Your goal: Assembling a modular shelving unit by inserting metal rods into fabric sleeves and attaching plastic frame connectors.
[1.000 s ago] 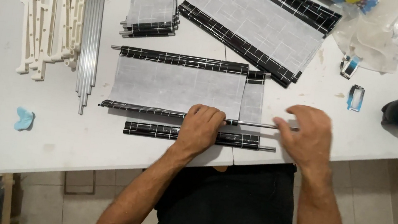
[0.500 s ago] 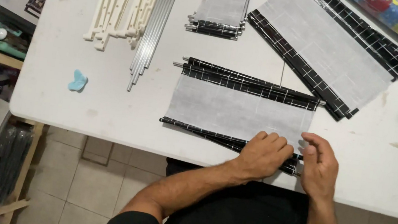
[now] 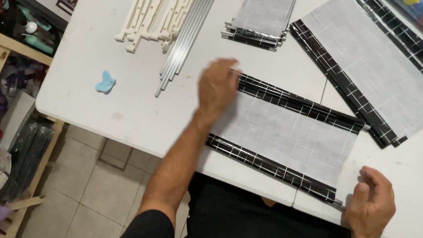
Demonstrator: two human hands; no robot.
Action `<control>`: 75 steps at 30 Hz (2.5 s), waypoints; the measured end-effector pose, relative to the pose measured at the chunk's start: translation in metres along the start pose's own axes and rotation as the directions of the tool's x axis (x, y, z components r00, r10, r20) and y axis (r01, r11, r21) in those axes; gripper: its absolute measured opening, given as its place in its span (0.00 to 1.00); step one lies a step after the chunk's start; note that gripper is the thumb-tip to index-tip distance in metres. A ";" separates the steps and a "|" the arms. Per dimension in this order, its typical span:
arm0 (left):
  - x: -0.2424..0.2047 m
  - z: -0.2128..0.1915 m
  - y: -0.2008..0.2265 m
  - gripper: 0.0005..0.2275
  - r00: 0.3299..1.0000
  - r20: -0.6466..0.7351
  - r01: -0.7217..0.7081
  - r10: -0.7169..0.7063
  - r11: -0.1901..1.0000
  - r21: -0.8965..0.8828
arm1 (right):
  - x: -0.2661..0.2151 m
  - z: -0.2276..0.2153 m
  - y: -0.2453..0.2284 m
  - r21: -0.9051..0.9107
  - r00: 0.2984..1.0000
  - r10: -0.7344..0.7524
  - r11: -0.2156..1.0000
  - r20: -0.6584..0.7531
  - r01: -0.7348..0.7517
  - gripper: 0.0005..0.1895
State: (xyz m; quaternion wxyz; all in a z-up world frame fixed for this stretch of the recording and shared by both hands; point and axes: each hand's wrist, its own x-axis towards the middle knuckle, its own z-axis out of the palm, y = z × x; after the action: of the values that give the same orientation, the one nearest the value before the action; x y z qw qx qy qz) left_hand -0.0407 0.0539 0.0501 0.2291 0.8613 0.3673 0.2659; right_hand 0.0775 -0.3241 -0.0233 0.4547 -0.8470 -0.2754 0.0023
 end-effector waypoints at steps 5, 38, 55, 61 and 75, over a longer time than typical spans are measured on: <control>0.069 0.024 -0.168 0.15 0.982 -0.026 0.175 -0.189 0.835 0.522 | 0.000 0.004 0.015 0.020 0.998 -0.041 0.999 -0.047 0.042 0.24; -0.089 0.014 0.068 0.13 0.798 0.589 0.266 0.131 0.800 -0.538 | 0.046 0.024 -0.049 0.651 0.994 0.007 0.755 0.114 -0.080 0.28; 0.053 0.204 0.113 0.17 0.538 0.611 -0.679 0.581 0.728 -0.095 | 0.019 -0.030 0.060 0.799 0.933 0.272 0.492 0.236 -0.346 0.18; 0.071 0.243 0.098 0.11 0.498 0.494 -0.774 0.712 0.622 -0.116 | 0.021 -0.030 0.063 0.868 0.946 0.254 0.401 0.201 -0.292 0.16; -0.068 -0.012 0.081 0.08 0.443 0.133 -0.895 0.886 0.431 0.111 | 0.023 -0.030 0.062 0.846 0.942 0.267 0.437 0.202 -0.305 0.17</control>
State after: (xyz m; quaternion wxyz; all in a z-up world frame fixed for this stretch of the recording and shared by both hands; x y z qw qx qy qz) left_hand -0.0471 -0.0456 0.0873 -0.0076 0.9479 -0.1275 0.2918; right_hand 0.1330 -0.3636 -0.0477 0.8059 -0.5354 -0.0978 0.2331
